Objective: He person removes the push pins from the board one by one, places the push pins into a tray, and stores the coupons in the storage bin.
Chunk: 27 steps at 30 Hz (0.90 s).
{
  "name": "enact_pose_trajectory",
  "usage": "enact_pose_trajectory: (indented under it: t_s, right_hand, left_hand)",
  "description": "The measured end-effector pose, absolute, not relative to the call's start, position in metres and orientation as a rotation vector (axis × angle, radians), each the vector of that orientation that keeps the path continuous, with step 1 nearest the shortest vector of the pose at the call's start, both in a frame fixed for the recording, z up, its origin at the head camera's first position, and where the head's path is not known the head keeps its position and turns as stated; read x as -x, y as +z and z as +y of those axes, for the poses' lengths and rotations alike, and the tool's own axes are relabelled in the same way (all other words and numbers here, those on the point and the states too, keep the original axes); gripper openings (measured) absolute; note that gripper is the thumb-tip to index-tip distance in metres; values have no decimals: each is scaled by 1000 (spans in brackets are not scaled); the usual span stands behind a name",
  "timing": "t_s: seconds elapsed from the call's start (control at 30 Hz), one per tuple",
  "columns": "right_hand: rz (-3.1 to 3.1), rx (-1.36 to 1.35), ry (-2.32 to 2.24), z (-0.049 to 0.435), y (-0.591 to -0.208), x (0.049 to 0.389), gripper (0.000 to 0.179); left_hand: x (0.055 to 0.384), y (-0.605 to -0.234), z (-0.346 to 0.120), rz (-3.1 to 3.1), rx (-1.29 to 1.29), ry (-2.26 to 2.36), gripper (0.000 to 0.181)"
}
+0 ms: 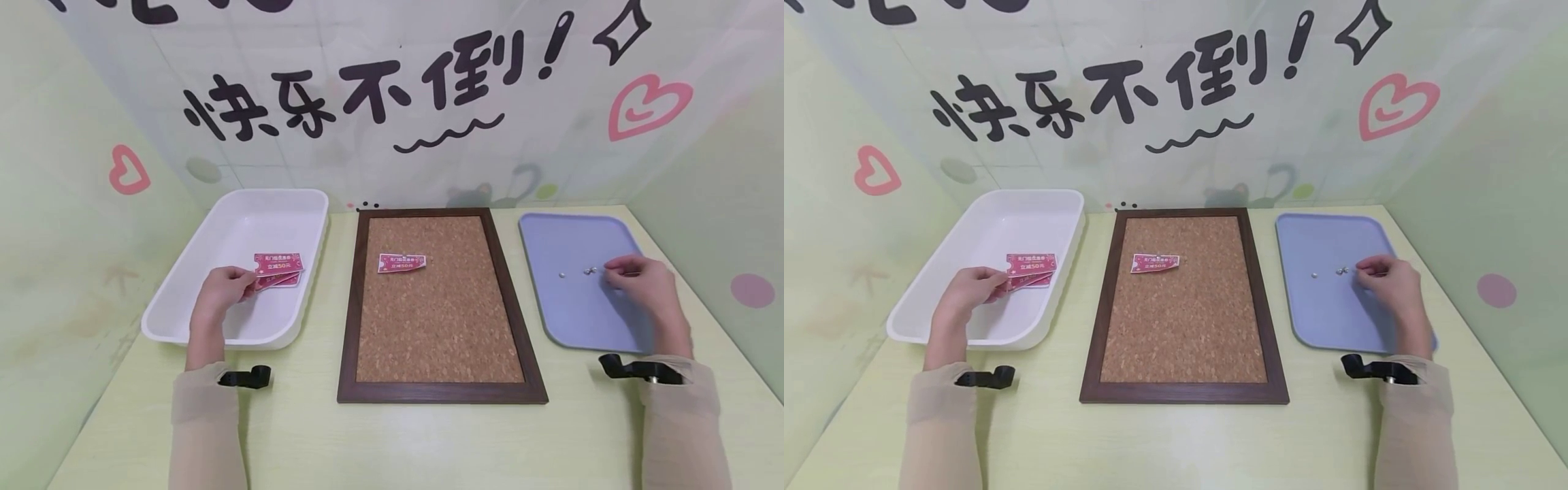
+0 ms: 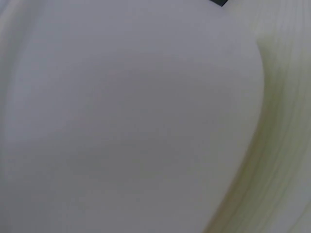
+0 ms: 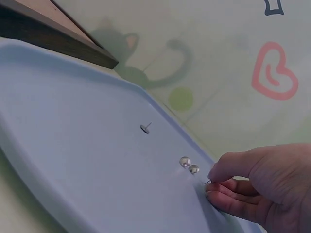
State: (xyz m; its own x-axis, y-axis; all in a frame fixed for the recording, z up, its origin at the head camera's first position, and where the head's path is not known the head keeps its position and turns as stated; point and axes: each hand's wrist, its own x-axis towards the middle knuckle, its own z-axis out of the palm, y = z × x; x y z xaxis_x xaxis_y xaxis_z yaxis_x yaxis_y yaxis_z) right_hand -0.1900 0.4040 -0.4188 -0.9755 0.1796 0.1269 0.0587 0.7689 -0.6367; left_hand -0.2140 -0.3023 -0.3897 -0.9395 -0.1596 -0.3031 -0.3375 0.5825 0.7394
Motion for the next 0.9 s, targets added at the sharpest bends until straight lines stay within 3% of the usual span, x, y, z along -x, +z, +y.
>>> enact_pose_trajectory:
  t_s: [0.43, 0.9]
  right_hand:
    - [-2812, 159, 909, 399, -423, 193, 23]
    - [-2845, 235, 955, 405, -419, 189, 34]
  left_hand:
    - [213, -388, -303, 2598, 411, 1283, 40]
    - [214, -389, -304, 2589, 464, 1238, 43]
